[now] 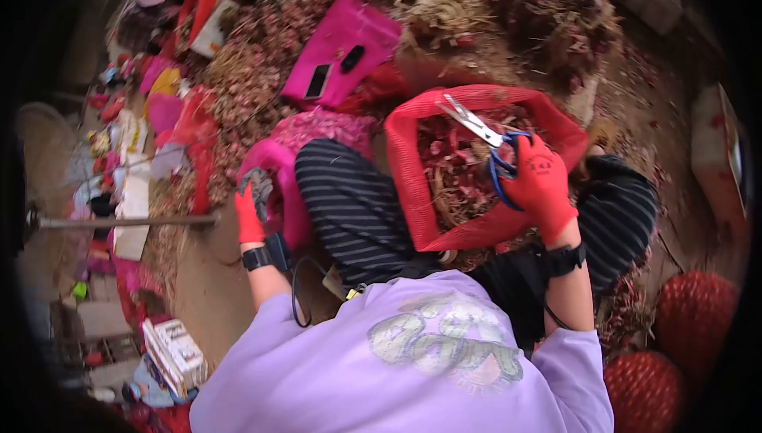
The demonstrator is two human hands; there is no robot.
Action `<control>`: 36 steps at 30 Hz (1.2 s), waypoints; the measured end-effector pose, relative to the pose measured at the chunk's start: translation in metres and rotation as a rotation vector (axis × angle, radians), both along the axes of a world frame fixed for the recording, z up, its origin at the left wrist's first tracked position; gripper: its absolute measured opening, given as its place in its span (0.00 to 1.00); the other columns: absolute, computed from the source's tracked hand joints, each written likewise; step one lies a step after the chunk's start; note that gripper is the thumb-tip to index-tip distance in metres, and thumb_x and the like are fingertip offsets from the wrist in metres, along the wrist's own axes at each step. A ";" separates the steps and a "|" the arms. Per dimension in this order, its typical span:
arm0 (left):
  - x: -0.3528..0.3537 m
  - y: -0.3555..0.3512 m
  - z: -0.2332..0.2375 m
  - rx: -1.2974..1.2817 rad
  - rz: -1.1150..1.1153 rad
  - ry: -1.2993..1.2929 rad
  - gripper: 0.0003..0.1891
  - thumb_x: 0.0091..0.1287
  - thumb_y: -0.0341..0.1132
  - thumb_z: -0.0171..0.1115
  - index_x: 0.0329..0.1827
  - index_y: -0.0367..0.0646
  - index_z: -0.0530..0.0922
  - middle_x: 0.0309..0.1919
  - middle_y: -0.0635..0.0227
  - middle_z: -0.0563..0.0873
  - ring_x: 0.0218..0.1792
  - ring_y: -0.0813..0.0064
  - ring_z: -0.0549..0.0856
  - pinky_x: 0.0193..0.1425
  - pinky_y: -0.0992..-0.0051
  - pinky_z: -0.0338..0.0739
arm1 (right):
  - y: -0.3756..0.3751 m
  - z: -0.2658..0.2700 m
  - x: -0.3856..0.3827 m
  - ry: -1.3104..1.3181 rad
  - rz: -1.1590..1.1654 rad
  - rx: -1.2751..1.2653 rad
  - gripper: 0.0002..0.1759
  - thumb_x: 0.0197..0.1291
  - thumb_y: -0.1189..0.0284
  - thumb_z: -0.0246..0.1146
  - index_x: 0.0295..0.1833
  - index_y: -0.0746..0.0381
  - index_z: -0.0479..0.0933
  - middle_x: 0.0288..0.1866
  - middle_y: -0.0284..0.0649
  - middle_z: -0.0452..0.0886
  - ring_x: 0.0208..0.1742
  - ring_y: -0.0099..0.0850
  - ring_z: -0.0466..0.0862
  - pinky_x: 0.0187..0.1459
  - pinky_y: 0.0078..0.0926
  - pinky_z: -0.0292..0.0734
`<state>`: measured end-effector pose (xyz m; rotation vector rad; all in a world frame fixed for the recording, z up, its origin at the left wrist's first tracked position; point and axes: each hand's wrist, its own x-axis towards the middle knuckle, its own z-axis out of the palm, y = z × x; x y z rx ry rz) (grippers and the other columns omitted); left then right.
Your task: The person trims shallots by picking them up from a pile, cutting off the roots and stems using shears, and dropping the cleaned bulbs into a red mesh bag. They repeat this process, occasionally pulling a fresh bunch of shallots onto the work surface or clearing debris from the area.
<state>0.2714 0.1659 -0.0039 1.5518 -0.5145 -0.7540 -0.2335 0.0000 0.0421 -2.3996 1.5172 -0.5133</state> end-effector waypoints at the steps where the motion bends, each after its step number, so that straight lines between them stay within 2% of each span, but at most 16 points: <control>1: -0.014 -0.021 0.005 -0.020 -0.039 -0.044 0.18 0.69 0.39 0.55 0.56 0.37 0.73 0.50 0.59 0.79 0.46 0.72 0.81 0.49 0.75 0.77 | -0.004 0.008 -0.004 0.105 -0.002 0.037 0.23 0.49 0.58 0.64 0.47 0.60 0.71 0.45 0.47 0.75 0.44 0.47 0.78 0.44 0.40 0.73; 2: -0.030 -0.041 0.011 -0.055 -0.130 -0.062 0.17 0.69 0.39 0.55 0.56 0.37 0.73 0.50 0.59 0.79 0.45 0.72 0.81 0.48 0.76 0.77 | -0.008 0.013 -0.007 0.119 -0.013 -0.048 0.23 0.48 0.58 0.65 0.45 0.60 0.73 0.42 0.47 0.77 0.42 0.46 0.79 0.42 0.39 0.74; 4: -0.071 -0.085 0.030 -0.129 -0.297 -0.107 0.17 0.68 0.38 0.55 0.56 0.37 0.73 0.49 0.60 0.80 0.44 0.73 0.81 0.47 0.77 0.77 | -0.019 0.036 -0.017 0.263 0.007 0.103 0.22 0.45 0.58 0.65 0.42 0.60 0.75 0.37 0.46 0.79 0.39 0.45 0.80 0.40 0.38 0.75; 8: -0.172 -0.162 0.065 -0.076 -0.754 0.065 0.15 0.69 0.33 0.52 0.54 0.35 0.74 0.40 0.66 0.83 0.36 0.81 0.81 0.41 0.82 0.76 | -0.038 0.034 -0.037 0.170 -0.049 0.007 0.19 0.44 0.57 0.66 0.37 0.59 0.76 0.34 0.44 0.80 0.37 0.44 0.81 0.39 0.38 0.75; 11: -0.225 -0.223 0.046 0.018 -1.090 0.222 0.14 0.68 0.38 0.55 0.52 0.39 0.75 0.39 0.64 0.83 0.35 0.80 0.82 0.40 0.82 0.76 | -0.046 0.034 -0.040 0.070 -0.193 0.005 0.17 0.46 0.57 0.65 0.37 0.58 0.77 0.35 0.44 0.80 0.39 0.44 0.81 0.40 0.39 0.75; 15: -0.265 -0.322 -0.019 0.099 -0.880 0.181 0.18 0.61 0.44 0.65 0.45 0.39 0.78 0.36 0.65 0.84 0.33 0.74 0.83 0.36 0.76 0.77 | -0.049 0.029 -0.040 -0.105 -0.236 0.096 0.19 0.48 0.56 0.65 0.43 0.56 0.78 0.38 0.44 0.81 0.41 0.45 0.81 0.41 0.38 0.75; 18: -0.288 -0.398 -0.048 0.509 -0.397 -0.413 0.24 0.51 0.48 0.71 0.41 0.38 0.77 0.38 0.56 0.84 0.41 0.62 0.84 0.45 0.67 0.77 | -0.051 0.028 -0.043 -0.176 -0.242 0.072 0.19 0.47 0.56 0.65 0.42 0.56 0.78 0.38 0.44 0.81 0.41 0.45 0.81 0.41 0.38 0.75; 21: -0.309 -0.416 -0.059 0.317 -0.013 -0.577 0.27 0.46 0.49 0.72 0.41 0.36 0.77 0.40 0.52 0.84 0.44 0.56 0.83 0.49 0.63 0.76 | -0.057 0.029 -0.047 -0.131 -0.289 0.088 0.21 0.46 0.56 0.66 0.43 0.56 0.77 0.38 0.43 0.81 0.41 0.44 0.80 0.42 0.37 0.74; 24: -0.304 -0.423 -0.056 0.132 -0.132 -0.564 0.23 0.48 0.45 0.71 0.40 0.36 0.77 0.38 0.53 0.84 0.43 0.57 0.84 0.47 0.63 0.76 | -0.062 0.025 -0.054 -0.151 -0.329 0.037 0.21 0.48 0.55 0.65 0.43 0.57 0.76 0.38 0.43 0.80 0.41 0.44 0.80 0.42 0.36 0.74; 25: -0.293 -0.435 -0.067 -0.095 -0.290 -0.431 0.18 0.53 0.43 0.68 0.38 0.39 0.77 0.36 0.58 0.85 0.39 0.64 0.84 0.42 0.67 0.78 | -0.061 0.032 -0.052 -0.202 -0.345 0.013 0.21 0.49 0.55 0.65 0.43 0.57 0.76 0.37 0.43 0.80 0.41 0.44 0.80 0.42 0.36 0.74; 26: -0.298 -0.414 -0.026 -0.107 -0.472 0.078 0.11 0.58 0.39 0.64 0.37 0.41 0.77 0.33 0.66 0.84 0.36 0.73 0.84 0.36 0.74 0.77 | -0.061 0.036 -0.051 -0.254 -0.362 -0.010 0.21 0.50 0.55 0.65 0.43 0.58 0.75 0.37 0.43 0.80 0.41 0.44 0.80 0.42 0.36 0.74; 28: -0.276 -0.425 -0.029 -0.238 -0.742 0.249 0.10 0.65 0.38 0.57 0.44 0.44 0.77 0.33 0.66 0.83 0.30 0.79 0.82 0.30 0.79 0.75 | -0.066 0.033 -0.051 -0.485 -0.295 0.095 0.24 0.51 0.51 0.65 0.43 0.59 0.76 0.36 0.44 0.81 0.39 0.43 0.80 0.40 0.35 0.73; 29: -0.271 -0.418 -0.026 -0.143 -0.796 0.219 0.11 0.65 0.37 0.58 0.45 0.43 0.77 0.34 0.67 0.83 0.30 0.78 0.82 0.30 0.78 0.75 | -0.069 0.034 -0.049 -0.597 -0.257 0.206 0.24 0.50 0.50 0.65 0.43 0.59 0.76 0.36 0.45 0.81 0.38 0.43 0.80 0.40 0.35 0.73; 31: -0.282 -0.358 0.031 0.039 -0.890 0.157 0.12 0.64 0.37 0.59 0.47 0.42 0.76 0.35 0.67 0.83 0.31 0.77 0.82 0.32 0.77 0.76 | -0.079 0.024 -0.042 -0.740 -0.188 0.331 0.29 0.50 0.46 0.64 0.43 0.61 0.76 0.35 0.46 0.81 0.35 0.43 0.79 0.39 0.33 0.72; 34: -0.274 -0.331 -0.007 0.009 -0.961 -0.105 0.13 0.64 0.37 0.60 0.48 0.41 0.75 0.36 0.68 0.82 0.32 0.76 0.82 0.35 0.76 0.78 | -0.097 0.021 -0.020 -0.614 0.031 0.512 0.34 0.49 0.40 0.61 0.42 0.63 0.77 0.37 0.47 0.81 0.38 0.44 0.80 0.41 0.34 0.73; 36: -0.268 -0.309 -0.013 0.016 -0.878 -0.098 0.10 0.64 0.34 0.60 0.46 0.41 0.77 0.33 0.69 0.82 0.31 0.79 0.81 0.34 0.78 0.77 | -0.112 -0.001 -0.006 -0.393 -0.032 0.511 0.37 0.48 0.37 0.57 0.41 0.64 0.78 0.39 0.48 0.81 0.40 0.45 0.81 0.43 0.35 0.73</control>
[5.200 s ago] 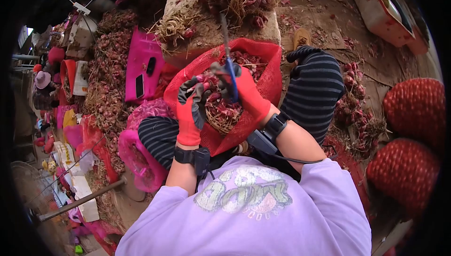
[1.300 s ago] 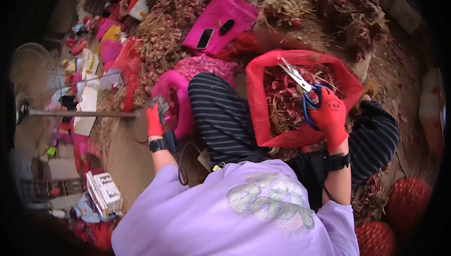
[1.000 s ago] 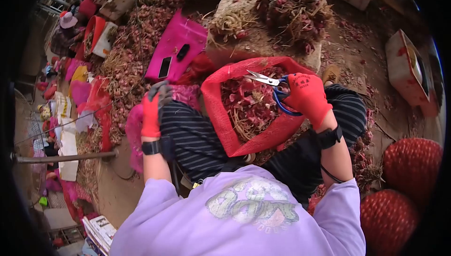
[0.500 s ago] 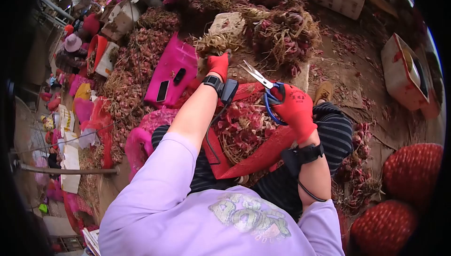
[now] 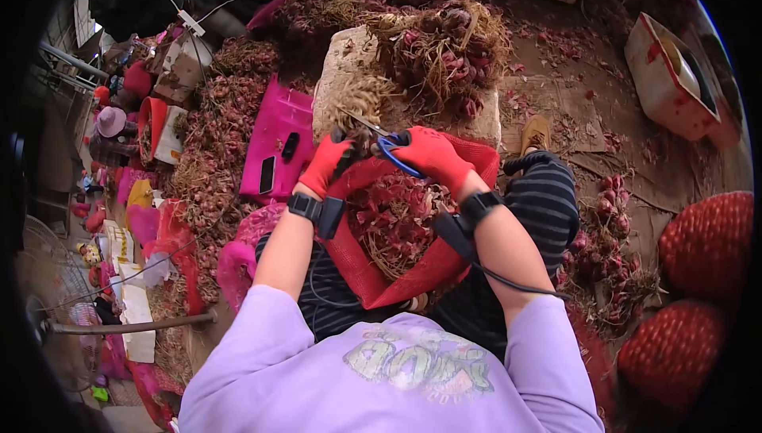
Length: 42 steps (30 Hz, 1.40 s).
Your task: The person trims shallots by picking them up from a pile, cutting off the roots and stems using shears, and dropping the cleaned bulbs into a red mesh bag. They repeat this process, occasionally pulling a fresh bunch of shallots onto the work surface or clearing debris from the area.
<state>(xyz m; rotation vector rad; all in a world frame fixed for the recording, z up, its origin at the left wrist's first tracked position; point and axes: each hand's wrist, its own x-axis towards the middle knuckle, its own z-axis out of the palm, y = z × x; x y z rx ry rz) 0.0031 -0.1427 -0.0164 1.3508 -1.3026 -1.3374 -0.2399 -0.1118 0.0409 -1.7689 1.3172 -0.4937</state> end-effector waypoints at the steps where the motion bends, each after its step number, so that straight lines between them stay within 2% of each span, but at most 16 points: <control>1: 0.002 0.006 0.001 0.002 0.042 0.001 0.09 0.64 0.32 0.60 0.45 0.41 0.78 0.32 0.70 0.82 0.31 0.80 0.80 0.34 0.80 0.76 | -0.007 -0.014 0.007 0.113 -0.001 0.003 0.39 0.48 0.36 0.56 0.40 0.65 0.78 0.40 0.49 0.82 0.42 0.46 0.81 0.44 0.35 0.73; 8: 0.010 0.021 0.006 0.278 0.243 0.550 0.11 0.66 0.41 0.58 0.43 0.44 0.75 0.33 0.69 0.81 0.30 0.75 0.80 0.32 0.77 0.77 | -0.019 -0.049 0.021 0.250 -0.175 -0.049 0.42 0.48 0.35 0.53 0.43 0.67 0.78 0.45 0.53 0.80 0.49 0.47 0.79 0.49 0.38 0.73; 11: 0.027 0.010 0.006 0.412 -0.023 0.716 0.11 0.66 0.42 0.56 0.41 0.43 0.76 0.33 0.69 0.81 0.32 0.75 0.80 0.31 0.78 0.76 | -0.017 -0.068 0.015 0.062 -0.074 -0.105 0.40 0.50 0.35 0.53 0.41 0.66 0.79 0.40 0.50 0.82 0.40 0.41 0.83 0.41 0.33 0.75; 14: 0.031 0.005 0.019 0.510 -0.025 0.675 0.10 0.68 0.40 0.54 0.41 0.43 0.77 0.31 0.69 0.81 0.33 0.75 0.80 0.37 0.76 0.76 | 0.002 -0.033 0.011 -0.479 0.073 0.379 0.37 0.52 0.37 0.56 0.39 0.65 0.80 0.30 0.40 0.81 0.29 0.26 0.80 0.30 0.24 0.73; 15: 0.026 0.003 0.015 0.344 0.026 0.697 0.09 0.68 0.37 0.53 0.42 0.43 0.77 0.33 0.69 0.82 0.33 0.75 0.81 0.37 0.76 0.77 | 0.004 -0.028 0.008 -0.464 0.066 0.505 0.32 0.55 0.42 0.59 0.39 0.64 0.80 0.23 0.30 0.75 0.25 0.16 0.74 0.25 0.17 0.69; 18: 0.034 -0.009 0.010 -0.124 -0.099 0.162 0.08 0.68 0.34 0.52 0.43 0.41 0.77 0.35 0.69 0.82 0.31 0.77 0.81 0.36 0.78 0.76 | 0.015 -0.012 -0.012 -0.354 0.129 0.535 0.29 0.55 0.44 0.61 0.39 0.64 0.80 0.21 0.29 0.73 0.23 0.17 0.75 0.23 0.17 0.69; 19: 0.039 -0.023 -0.001 0.078 0.087 0.430 0.09 0.64 0.30 0.58 0.45 0.41 0.76 0.34 0.72 0.81 0.30 0.80 0.79 0.34 0.80 0.74 | 0.010 -0.034 -0.010 -0.426 0.075 0.673 0.27 0.58 0.48 0.60 0.46 0.62 0.80 0.23 0.31 0.75 0.20 0.19 0.75 0.20 0.20 0.69; 23: 0.050 -0.022 -0.012 -0.056 0.089 0.081 0.20 0.57 0.18 0.58 0.54 0.40 0.73 0.42 0.66 0.82 0.33 0.76 0.83 0.33 0.82 0.76 | 0.008 -0.050 -0.001 -0.619 0.166 0.605 0.20 0.62 0.55 0.59 0.54 0.54 0.77 0.24 0.25 0.73 0.18 0.15 0.70 0.15 0.15 0.63; 25: 0.061 -0.020 -0.043 -0.066 0.172 0.008 0.21 0.54 0.26 0.65 0.53 0.40 0.73 0.38 0.68 0.82 0.30 0.78 0.80 0.32 0.79 0.75 | 0.003 -0.029 0.010 -0.542 0.074 0.862 0.19 0.62 0.57 0.59 0.56 0.51 0.76 0.22 0.24 0.72 0.18 0.15 0.70 0.15 0.16 0.63; 30: 0.060 -0.015 -0.076 -0.058 0.260 0.106 0.16 0.58 0.35 0.68 0.47 0.40 0.76 0.34 0.67 0.83 0.29 0.83 0.80 0.31 0.79 0.74 | -0.012 -0.042 0.032 -0.451 0.092 0.621 0.25 0.55 0.48 0.63 0.45 0.58 0.80 0.19 0.29 0.72 0.17 0.19 0.71 0.16 0.19 0.63; 32: 0.036 0.021 0.007 0.111 0.163 0.307 0.12 0.62 0.38 0.63 0.44 0.41 0.78 0.33 0.68 0.83 0.30 0.81 0.81 0.32 0.78 0.76 | -0.012 -0.037 0.042 -0.329 0.056 0.374 0.30 0.49 0.42 0.65 0.40 0.59 0.81 0.17 0.33 0.73 0.18 0.22 0.73 0.17 0.22 0.64; 35: 0.024 0.035 0.017 0.131 0.114 0.494 0.14 0.66 0.41 0.57 0.46 0.40 0.76 0.32 0.66 0.81 0.26 0.78 0.79 0.28 0.81 0.77 | -0.020 -0.051 0.051 -0.285 -0.004 0.451 0.31 0.46 0.42 0.67 0.43 0.58 0.80 0.22 0.36 0.78 0.21 0.24 0.76 0.21 0.24 0.68; 38: 0.044 0.037 0.011 0.403 0.017 0.844 0.15 0.67 0.41 0.55 0.47 0.38 0.75 0.35 0.63 0.82 0.32 0.76 0.80 0.30 0.81 0.78 | -0.033 -0.106 0.057 -0.284 -0.271 0.129 0.33 0.46 0.45 0.68 0.45 0.63 0.77 0.29 0.41 0.81 0.27 0.26 0.80 0.25 0.25 0.72; 39: 0.053 0.039 0.005 0.450 -0.152 1.076 0.13 0.68 0.38 0.53 0.47 0.36 0.74 0.40 0.60 0.81 0.39 0.73 0.81 0.34 0.81 0.80 | -0.045 -0.125 0.050 -0.328 -0.186 0.116 0.33 0.45 0.45 0.67 0.47 0.62 0.77 0.31 0.44 0.81 0.30 0.32 0.81 0.29 0.29 0.73; 41: 0.049 0.054 0.017 0.404 0.055 0.989 0.14 0.68 0.38 0.53 0.48 0.36 0.74 0.42 0.59 0.80 0.43 0.72 0.81 0.35 0.81 0.80 | -0.067 -0.161 0.035 -0.424 -0.014 0.099 0.35 0.44 0.44 0.67 0.49 0.61 0.76 0.34 0.49 0.81 0.35 0.42 0.82 0.39 0.36 0.74; 42: 0.050 0.061 0.022 0.379 0.158 0.942 0.14 0.68 0.38 0.53 0.48 0.36 0.74 0.43 0.59 0.80 0.45 0.71 0.80 0.35 0.81 0.80 | -0.060 -0.138 0.030 -0.241 -0.045 -0.001 0.35 0.44 0.41 0.65 0.47 0.59 0.77 0.34 0.49 0.81 0.36 0.43 0.82 0.40 0.37 0.74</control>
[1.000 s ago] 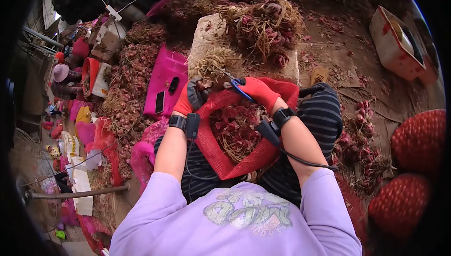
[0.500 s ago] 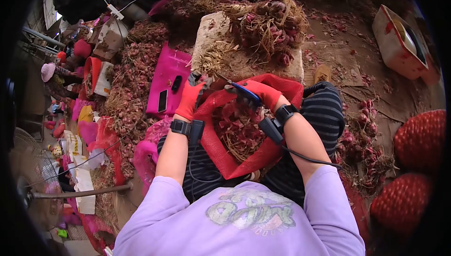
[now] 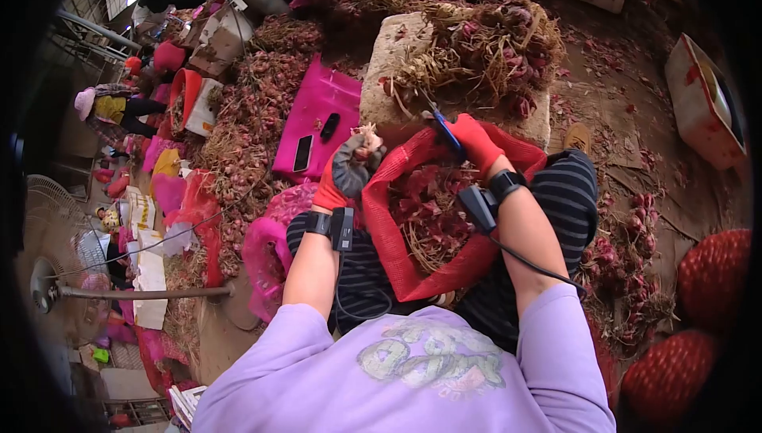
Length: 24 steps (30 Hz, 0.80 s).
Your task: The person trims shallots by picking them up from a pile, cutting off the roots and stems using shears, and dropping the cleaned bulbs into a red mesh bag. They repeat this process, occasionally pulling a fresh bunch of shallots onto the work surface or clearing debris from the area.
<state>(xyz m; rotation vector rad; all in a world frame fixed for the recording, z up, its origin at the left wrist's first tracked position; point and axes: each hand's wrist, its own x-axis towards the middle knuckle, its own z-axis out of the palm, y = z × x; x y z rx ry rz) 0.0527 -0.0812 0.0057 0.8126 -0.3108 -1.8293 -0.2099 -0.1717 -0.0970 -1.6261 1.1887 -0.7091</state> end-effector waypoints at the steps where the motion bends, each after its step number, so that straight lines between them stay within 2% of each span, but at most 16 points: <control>1: 0.029 -0.005 -0.041 -0.153 -0.008 -0.157 0.12 0.68 0.36 0.53 0.49 0.37 0.74 0.44 0.59 0.79 0.47 0.72 0.80 0.42 0.80 0.80 | 0.009 0.026 -0.005 0.190 -0.044 -0.079 0.35 0.44 0.38 0.62 0.46 0.57 0.79 0.33 0.50 0.81 0.36 0.45 0.81 0.41 0.38 0.73; 3: 0.006 0.008 0.009 -0.375 -0.059 -0.164 0.09 0.68 0.34 0.55 0.46 0.39 0.74 0.44 0.64 0.79 0.46 0.75 0.78 0.47 0.78 0.76 | 0.036 0.085 -0.002 0.416 -0.032 -0.056 0.36 0.45 0.34 0.58 0.42 0.57 0.80 0.34 0.50 0.81 0.38 0.45 0.81 0.40 0.37 0.73; 4: -0.003 0.015 0.027 -0.488 -0.068 -0.174 0.08 0.67 0.32 0.56 0.45 0.40 0.74 0.44 0.66 0.79 0.46 0.76 0.78 0.49 0.77 0.74 | 0.060 0.117 -0.006 0.469 -0.055 -0.182 0.36 0.47 0.34 0.53 0.37 0.58 0.81 0.35 0.48 0.82 0.40 0.44 0.82 0.41 0.37 0.74; 6: -0.013 0.016 0.025 -0.662 0.063 -0.557 0.07 0.66 0.29 0.55 0.45 0.39 0.75 0.40 0.68 0.80 0.42 0.79 0.78 0.46 0.77 0.75 | 0.069 0.110 -0.030 0.546 -0.082 -0.245 0.26 0.48 0.51 0.61 0.53 0.49 0.78 0.43 0.47 0.81 0.48 0.43 0.80 0.48 0.36 0.74; 7: -0.019 0.019 0.024 -0.716 0.145 -0.756 0.07 0.65 0.27 0.55 0.45 0.39 0.75 0.39 0.70 0.81 0.40 0.80 0.79 0.45 0.76 0.75 | 0.082 0.146 -0.034 0.553 -0.084 -0.109 0.25 0.48 0.55 0.63 0.55 0.46 0.76 0.45 0.46 0.81 0.47 0.44 0.80 0.46 0.37 0.75; 8: -0.030 0.028 0.048 -0.692 0.205 -0.725 0.06 0.66 0.28 0.55 0.43 0.38 0.77 0.37 0.71 0.81 0.38 0.80 0.79 0.44 0.76 0.76 | 0.090 0.150 -0.041 0.533 -0.111 -0.208 0.22 0.51 0.54 0.62 0.51 0.49 0.78 0.43 0.44 0.82 0.45 0.44 0.80 0.44 0.38 0.75; 10: -0.050 0.017 0.025 -0.572 0.156 -0.334 0.05 0.66 0.30 0.55 0.42 0.41 0.77 0.35 0.73 0.80 0.36 0.81 0.78 0.39 0.77 0.74 | 0.085 0.114 -0.069 0.622 -0.173 -0.324 0.24 0.54 0.52 0.62 0.49 0.58 0.78 0.39 0.45 0.82 0.41 0.42 0.82 0.42 0.34 0.75; 11: -0.064 0.019 0.018 -0.615 0.100 -0.166 0.08 0.67 0.31 0.52 0.45 0.39 0.76 0.37 0.72 0.80 0.38 0.81 0.78 0.41 0.77 0.74 | 0.077 0.109 -0.082 0.294 -0.089 0.006 0.22 0.57 0.54 0.60 0.51 0.58 0.77 0.39 0.40 0.82 0.39 0.36 0.82 0.40 0.29 0.76; 13: -0.095 0.024 0.003 -0.827 -0.070 0.148 0.13 0.70 0.35 0.47 0.52 0.37 0.74 0.43 0.69 0.81 0.42 0.81 0.78 0.45 0.78 0.73 | 0.086 0.108 -0.070 -0.227 -0.021 0.388 0.19 0.62 0.58 0.57 0.53 0.59 0.75 0.38 0.33 0.80 0.36 0.27 0.80 0.38 0.22 0.75; 14: -0.108 0.022 -0.005 -0.868 -0.093 0.137 0.16 0.72 0.37 0.45 0.55 0.36 0.73 0.45 0.68 0.81 0.43 0.80 0.78 0.47 0.78 0.73 | 0.108 0.124 -0.048 -0.442 -0.042 0.414 0.18 0.64 0.60 0.56 0.55 0.59 0.74 0.39 0.31 0.79 0.36 0.23 0.79 0.38 0.20 0.75; 15: -0.114 0.033 -0.010 -0.763 -0.011 -0.182 0.16 0.71 0.35 0.47 0.56 0.36 0.72 0.46 0.67 0.81 0.45 0.79 0.78 0.49 0.77 0.73 | 0.122 0.132 -0.038 -0.660 -0.074 0.431 0.17 0.66 0.62 0.55 0.56 0.58 0.73 0.39 0.29 0.78 0.35 0.19 0.78 0.37 0.17 0.75; 16: -0.122 0.043 -0.015 -0.646 0.067 -0.493 0.16 0.69 0.33 0.49 0.57 0.36 0.71 0.46 0.66 0.80 0.46 0.77 0.78 0.50 0.76 0.73 | 0.126 0.100 -0.029 -0.733 -0.189 0.224 0.18 0.66 0.66 0.54 0.58 0.61 0.70 0.40 0.29 0.76 0.34 0.18 0.76 0.37 0.17 0.75; 18: -0.136 0.042 -0.044 -0.385 0.178 -0.580 0.17 0.63 0.28 0.57 0.55 0.37 0.72 0.42 0.63 0.80 0.43 0.68 0.80 0.51 0.71 0.73 | 0.118 0.056 -0.053 -0.814 -0.064 0.390 0.16 0.67 0.69 0.52 0.57 0.62 0.70 0.41 0.30 0.75 0.35 0.20 0.76 0.37 0.19 0.75; 19: -0.133 0.049 -0.040 -0.394 0.239 -0.803 0.18 0.61 0.28 0.59 0.54 0.37 0.73 0.41 0.62 0.80 0.42 0.66 0.80 0.51 0.70 0.74 | 0.119 0.070 -0.039 -0.403 0.132 -0.136 0.14 0.65 0.72 0.52 0.55 0.63 0.69 0.39 0.30 0.75 0.34 0.22 0.77 0.36 0.21 0.76; 22: -0.120 0.062 -0.017 -0.512 0.401 -1.319 0.18 0.57 0.28 0.62 0.51 0.36 0.74 0.42 0.57 0.79 0.41 0.62 0.79 0.49 0.70 0.74 | 0.119 0.076 -0.029 -0.689 0.114 0.301 0.11 0.64 0.73 0.51 0.50 0.64 0.69 0.38 0.33 0.75 0.32 0.24 0.78 0.32 0.23 0.76; 24: -0.117 0.059 -0.009 -0.539 0.438 -1.407 0.18 0.56 0.28 0.63 0.50 0.37 0.75 0.41 0.57 0.79 0.40 0.61 0.79 0.48 0.70 0.74 | 0.126 0.086 -0.024 -0.630 0.025 0.202 0.12 0.64 0.71 0.53 0.50 0.64 0.70 0.40 0.32 0.75 0.36 0.25 0.78 0.36 0.24 0.76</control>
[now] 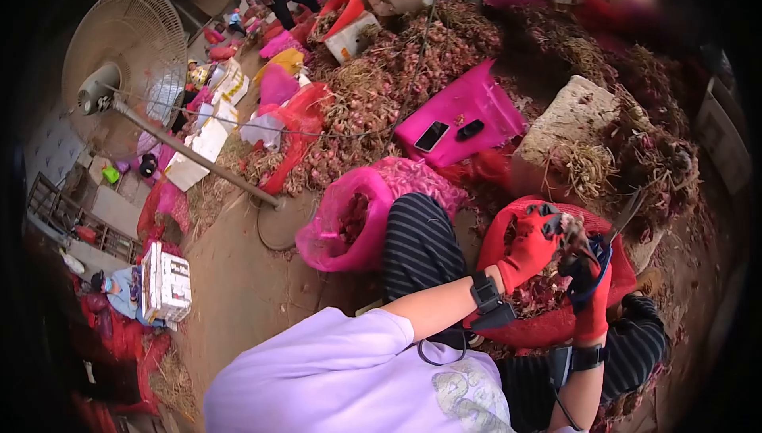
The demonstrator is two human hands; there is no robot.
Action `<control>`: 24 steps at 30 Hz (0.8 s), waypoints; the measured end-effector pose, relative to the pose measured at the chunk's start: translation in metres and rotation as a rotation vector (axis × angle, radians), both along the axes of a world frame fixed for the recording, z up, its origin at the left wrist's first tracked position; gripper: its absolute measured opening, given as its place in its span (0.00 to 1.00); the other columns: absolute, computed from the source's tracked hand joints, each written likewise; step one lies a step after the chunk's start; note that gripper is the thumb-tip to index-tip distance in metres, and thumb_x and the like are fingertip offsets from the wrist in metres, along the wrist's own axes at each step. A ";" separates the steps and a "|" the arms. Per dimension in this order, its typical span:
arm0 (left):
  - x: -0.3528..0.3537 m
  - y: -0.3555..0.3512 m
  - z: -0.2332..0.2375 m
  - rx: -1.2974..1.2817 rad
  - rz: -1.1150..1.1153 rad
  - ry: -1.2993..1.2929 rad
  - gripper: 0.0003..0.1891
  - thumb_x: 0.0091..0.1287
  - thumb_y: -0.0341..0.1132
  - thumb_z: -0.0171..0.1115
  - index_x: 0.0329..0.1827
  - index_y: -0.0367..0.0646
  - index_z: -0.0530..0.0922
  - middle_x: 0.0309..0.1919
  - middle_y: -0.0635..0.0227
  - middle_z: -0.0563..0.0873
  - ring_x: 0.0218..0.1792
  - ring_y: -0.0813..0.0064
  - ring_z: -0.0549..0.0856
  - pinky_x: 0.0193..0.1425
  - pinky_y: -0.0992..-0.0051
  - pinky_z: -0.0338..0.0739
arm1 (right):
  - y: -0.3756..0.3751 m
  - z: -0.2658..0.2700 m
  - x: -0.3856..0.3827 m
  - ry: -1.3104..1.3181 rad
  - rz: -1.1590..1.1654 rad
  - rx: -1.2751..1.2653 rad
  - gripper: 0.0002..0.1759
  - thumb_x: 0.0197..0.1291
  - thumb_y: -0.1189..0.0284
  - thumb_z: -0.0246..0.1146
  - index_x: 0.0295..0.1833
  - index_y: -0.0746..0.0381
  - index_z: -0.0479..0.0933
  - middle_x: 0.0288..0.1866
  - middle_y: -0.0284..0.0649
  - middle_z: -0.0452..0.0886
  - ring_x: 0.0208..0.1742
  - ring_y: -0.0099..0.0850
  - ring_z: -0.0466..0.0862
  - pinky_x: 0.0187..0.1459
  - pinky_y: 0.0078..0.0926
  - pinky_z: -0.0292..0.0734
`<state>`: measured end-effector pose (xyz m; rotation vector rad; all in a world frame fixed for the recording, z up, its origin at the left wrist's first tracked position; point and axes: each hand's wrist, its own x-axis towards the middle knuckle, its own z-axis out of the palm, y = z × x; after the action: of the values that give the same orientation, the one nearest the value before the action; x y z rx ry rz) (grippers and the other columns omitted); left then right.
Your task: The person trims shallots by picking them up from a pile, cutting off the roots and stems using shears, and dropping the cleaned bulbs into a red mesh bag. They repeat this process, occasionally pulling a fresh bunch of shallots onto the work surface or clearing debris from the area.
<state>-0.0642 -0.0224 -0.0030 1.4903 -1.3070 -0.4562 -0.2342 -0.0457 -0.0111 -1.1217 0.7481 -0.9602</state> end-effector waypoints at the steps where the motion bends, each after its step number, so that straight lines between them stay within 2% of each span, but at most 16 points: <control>1: -0.003 -0.006 -0.010 -0.086 0.044 0.005 0.17 0.55 0.28 0.63 0.49 0.37 0.75 0.40 0.56 0.79 0.39 0.61 0.80 0.47 0.69 0.75 | 0.008 0.010 0.010 0.040 -0.099 -0.087 0.13 0.64 0.70 0.54 0.51 0.64 0.70 0.40 0.32 0.75 0.37 0.25 0.78 0.36 0.24 0.76; 2: -0.006 -0.012 -0.018 -0.171 0.088 0.005 0.17 0.54 0.27 0.63 0.48 0.37 0.76 0.39 0.55 0.79 0.38 0.60 0.80 0.46 0.68 0.75 | 0.010 0.012 0.010 0.085 -0.120 -0.177 0.14 0.63 0.69 0.55 0.52 0.64 0.70 0.41 0.32 0.76 0.38 0.25 0.78 0.37 0.24 0.76; 4: -0.006 -0.019 -0.027 -0.080 -0.107 0.390 0.17 0.54 0.28 0.63 0.48 0.36 0.75 0.38 0.54 0.79 0.39 0.57 0.80 0.46 0.67 0.75 | 0.008 0.011 0.007 0.184 -0.089 -0.359 0.17 0.62 0.68 0.56 0.54 0.64 0.70 0.44 0.32 0.76 0.40 0.24 0.78 0.39 0.24 0.76; 5: -0.009 -0.017 -0.029 -0.076 -0.064 0.280 0.17 0.56 0.27 0.62 0.49 0.35 0.74 0.39 0.55 0.79 0.41 0.58 0.80 0.48 0.67 0.75 | 0.007 0.007 0.003 0.237 -0.030 -0.449 0.19 0.62 0.67 0.57 0.55 0.64 0.70 0.46 0.33 0.76 0.41 0.24 0.79 0.39 0.24 0.75; 7: -0.012 -0.014 -0.023 -0.060 0.039 0.022 0.16 0.60 0.27 0.59 0.51 0.35 0.72 0.40 0.58 0.80 0.44 0.62 0.80 0.50 0.66 0.74 | 0.005 0.012 0.002 0.116 0.034 -0.317 0.19 0.61 0.67 0.58 0.56 0.65 0.71 0.47 0.34 0.77 0.43 0.24 0.79 0.40 0.23 0.75; 9: -0.017 -0.012 -0.025 -0.012 0.099 -0.137 0.16 0.61 0.26 0.57 0.53 0.35 0.71 0.42 0.59 0.80 0.45 0.65 0.80 0.51 0.67 0.74 | -0.002 0.023 0.006 -0.233 0.042 0.127 0.17 0.61 0.69 0.58 0.54 0.65 0.72 0.45 0.34 0.78 0.43 0.24 0.79 0.41 0.22 0.74; 10: -0.018 -0.010 -0.035 0.028 0.107 -0.147 0.16 0.62 0.25 0.56 0.53 0.34 0.70 0.42 0.59 0.80 0.46 0.66 0.80 0.51 0.67 0.74 | -0.004 0.025 0.007 -0.107 -0.037 0.031 0.16 0.61 0.69 0.58 0.53 0.65 0.73 0.44 0.34 0.78 0.42 0.24 0.80 0.40 0.21 0.74; 12: -0.024 -0.010 -0.044 0.089 0.046 0.048 0.16 0.62 0.24 0.55 0.53 0.34 0.70 0.44 0.59 0.80 0.48 0.67 0.80 0.52 0.67 0.74 | -0.006 0.020 0.010 0.149 -0.189 -0.153 0.14 0.61 0.69 0.58 0.50 0.65 0.74 0.40 0.35 0.79 0.39 0.24 0.80 0.39 0.20 0.74; 13: -0.028 -0.012 -0.048 0.109 -0.021 0.252 0.15 0.62 0.24 0.55 0.53 0.34 0.70 0.45 0.59 0.80 0.49 0.67 0.80 0.52 0.67 0.73 | -0.010 0.010 0.015 0.275 -0.320 -0.390 0.14 0.62 0.68 0.58 0.49 0.65 0.75 0.38 0.35 0.80 0.36 0.22 0.81 0.36 0.18 0.74; 14: -0.030 -0.014 -0.051 0.129 -0.087 0.453 0.15 0.62 0.24 0.55 0.53 0.34 0.71 0.45 0.58 0.80 0.49 0.66 0.80 0.53 0.67 0.73 | -0.009 0.007 0.013 0.231 -0.275 -0.304 0.14 0.62 0.68 0.58 0.50 0.65 0.75 0.39 0.35 0.80 0.36 0.22 0.81 0.35 0.18 0.74; 16: -0.019 -0.024 -0.077 0.176 -0.180 0.539 0.14 0.64 0.22 0.51 0.53 0.35 0.71 0.44 0.62 0.81 0.46 0.72 0.81 0.50 0.72 0.76 | -0.002 0.025 0.018 0.145 -0.174 -0.137 0.15 0.63 0.68 0.57 0.52 0.64 0.75 0.40 0.35 0.80 0.35 0.22 0.81 0.34 0.18 0.75; 17: -0.013 -0.030 -0.083 0.197 -0.174 0.570 0.14 0.64 0.22 0.50 0.53 0.36 0.71 0.44 0.63 0.82 0.44 0.73 0.82 0.49 0.73 0.76 | -0.004 0.030 0.021 0.087 -0.130 0.095 0.17 0.64 0.67 0.57 0.54 0.64 0.74 0.39 0.34 0.80 0.34 0.22 0.80 0.35 0.18 0.75; 18: -0.010 -0.034 -0.084 0.222 -0.167 0.603 0.14 0.65 0.22 0.50 0.53 0.36 0.71 0.43 0.64 0.82 0.43 0.75 0.82 0.48 0.74 0.77 | -0.004 0.033 0.021 0.047 -0.120 0.099 0.17 0.63 0.67 0.57 0.55 0.63 0.74 0.40 0.34 0.80 0.34 0.22 0.81 0.35 0.18 0.75; 20: -0.007 -0.038 -0.090 0.128 -0.143 0.650 0.15 0.60 0.31 0.59 0.48 0.36 0.74 0.44 0.52 0.81 0.46 0.59 0.81 0.50 0.66 0.74 | -0.002 0.036 0.018 -0.024 -0.097 0.114 0.18 0.63 0.67 0.57 0.57 0.63 0.73 0.41 0.33 0.80 0.34 0.22 0.81 0.35 0.18 0.75; 22: -0.013 -0.034 -0.089 0.086 -0.075 0.501 0.15 0.59 0.32 0.60 0.48 0.37 0.74 0.42 0.51 0.81 0.44 0.54 0.81 0.49 0.64 0.74 | -0.004 0.015 0.017 0.045 -0.087 -0.016 0.19 0.61 0.69 0.58 0.57 0.64 0.72 0.41 0.34 0.79 0.34 0.23 0.81 0.33 0.19 0.75; 24: -0.014 -0.019 -0.050 0.114 -0.015 0.339 0.16 0.59 0.33 0.60 0.49 0.37 0.73 0.40 0.50 0.81 0.43 0.52 0.80 0.50 0.62 0.74 | 0.001 0.002 0.016 -0.163 -0.025 0.121 0.18 0.60 0.72 0.60 0.56 0.64 0.73 0.40 0.33 0.79 0.33 0.20 0.80 0.31 0.16 0.73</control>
<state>-0.0779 -0.0410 -0.0527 1.4227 -1.0386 -0.7681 -0.2180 -0.0444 -0.0091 -0.9197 0.6798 -1.0015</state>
